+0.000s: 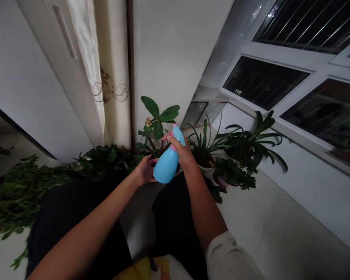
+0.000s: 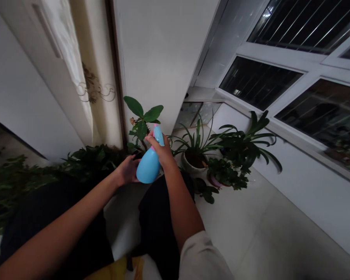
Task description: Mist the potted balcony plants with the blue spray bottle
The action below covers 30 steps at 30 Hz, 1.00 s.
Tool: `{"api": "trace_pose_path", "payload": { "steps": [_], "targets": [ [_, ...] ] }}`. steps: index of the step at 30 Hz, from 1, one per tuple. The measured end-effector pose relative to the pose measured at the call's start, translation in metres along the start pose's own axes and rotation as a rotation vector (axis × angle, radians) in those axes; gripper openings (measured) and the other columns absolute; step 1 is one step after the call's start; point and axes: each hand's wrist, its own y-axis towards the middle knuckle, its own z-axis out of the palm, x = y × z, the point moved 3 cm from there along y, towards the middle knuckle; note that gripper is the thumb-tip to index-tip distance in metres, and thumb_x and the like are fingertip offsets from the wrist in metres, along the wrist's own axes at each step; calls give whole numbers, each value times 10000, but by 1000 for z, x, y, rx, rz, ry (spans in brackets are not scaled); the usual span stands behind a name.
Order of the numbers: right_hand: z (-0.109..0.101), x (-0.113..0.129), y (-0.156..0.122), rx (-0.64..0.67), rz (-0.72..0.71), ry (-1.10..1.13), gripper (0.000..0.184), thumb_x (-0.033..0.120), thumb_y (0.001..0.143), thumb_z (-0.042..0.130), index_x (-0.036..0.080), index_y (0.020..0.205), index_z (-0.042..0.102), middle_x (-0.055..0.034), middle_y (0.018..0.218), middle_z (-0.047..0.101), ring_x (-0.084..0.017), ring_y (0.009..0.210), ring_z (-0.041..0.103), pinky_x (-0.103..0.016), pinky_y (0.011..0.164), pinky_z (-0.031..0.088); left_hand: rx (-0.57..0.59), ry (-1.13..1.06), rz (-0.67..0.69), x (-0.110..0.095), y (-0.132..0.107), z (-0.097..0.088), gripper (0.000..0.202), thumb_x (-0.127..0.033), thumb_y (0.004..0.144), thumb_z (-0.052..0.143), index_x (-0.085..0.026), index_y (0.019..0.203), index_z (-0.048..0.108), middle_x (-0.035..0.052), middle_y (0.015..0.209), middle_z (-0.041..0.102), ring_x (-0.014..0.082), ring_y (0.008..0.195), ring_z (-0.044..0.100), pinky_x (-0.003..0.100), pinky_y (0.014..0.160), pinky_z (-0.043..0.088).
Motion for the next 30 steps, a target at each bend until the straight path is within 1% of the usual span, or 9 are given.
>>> {"api": "trace_pose_path", "payload": {
  "steps": [2, 6, 9, 12, 17, 20, 23, 28, 30],
  "targets": [
    [-3, -1, 1, -22, 18, -15, 133, 338, 745, 645, 215, 790, 625, -10, 781, 704, -202, 844, 681, -316, 790, 525, 65, -2, -7, 5, 0, 6, 446, -563, 895, 451, -203, 1125, 582, 69, 958, 684, 215, 770, 664, 347, 676, 548],
    [-8, -7, 4, -52, 18, 54, 128, 339, 760, 636, 218, 801, 631, 24, 639, 638, -184, 685, 661, -336, 755, 532, 26, 44, 43, 10, -4, 12, 492, -575, 917, 496, -196, 1216, 587, 98, 1156, 695, 222, 881, 680, 331, 709, 572],
    [-7, -13, 5, -14, 5, 77, 200, 383, 763, 666, 221, 879, 660, 7, 734, 687, -188, 792, 691, -348, 845, 530, 39, 34, 40, 12, -6, 8, 497, -568, 919, 517, -192, 1234, 592, 113, 1218, 688, 235, 923, 693, 331, 713, 582],
    [-4, -18, 5, 22, 1, 57, 223, 394, 748, 686, 228, 896, 664, -8, 842, 718, -195, 908, 694, -350, 902, 522, 26, 4, 40, 15, -5, 3, 492, -568, 904, 550, -189, 1211, 613, 111, 1178, 708, 244, 933, 701, 330, 719, 587],
    [-1, -22, 9, -34, 11, 21, 177, 402, 778, 638, 228, 799, 620, 15, 667, 637, -184, 725, 651, -344, 780, 536, -14, -10, 58, 16, 1, -3, 518, -584, 894, 566, -182, 1217, 620, 108, 1110, 725, 251, 898, 701, 346, 708, 591],
    [4, -23, 12, -20, -21, 19, 215, 433, 789, 647, 223, 830, 638, 4, 726, 650, -180, 766, 653, -335, 793, 528, -82, -6, 90, 14, 6, -9, 507, -575, 903, 548, -196, 1233, 615, 90, 1074, 725, 239, 844, 696, 332, 657, 579],
    [9, -25, 13, 18, -61, -8, 237, 454, 795, 651, 223, 846, 646, -2, 786, 663, -178, 820, 654, -321, 810, 520, -110, -6, 85, 13, 7, -12, 503, -548, 907, 539, -195, 1259, 612, 83, 1041, 726, 243, 839, 692, 341, 662, 574],
    [10, -28, 12, -6, -35, 4, 181, 396, 825, 619, 218, 788, 614, 25, 659, 599, -153, 650, 612, -295, 682, 502, -64, -48, 97, 12, 1, -9, 455, -470, 931, 509, -164, 1253, 611, 89, 1013, 727, 238, 818, 690, 352, 671, 582],
    [9, -28, 12, -27, -29, 25, 185, 399, 826, 618, 218, 785, 615, 24, 652, 599, -153, 647, 615, -300, 695, 507, -58, -54, 114, 12, -1, -9, 438, -452, 931, 516, -157, 1243, 603, 88, 974, 727, 222, 781, 684, 340, 663, 582]
  ]
}}
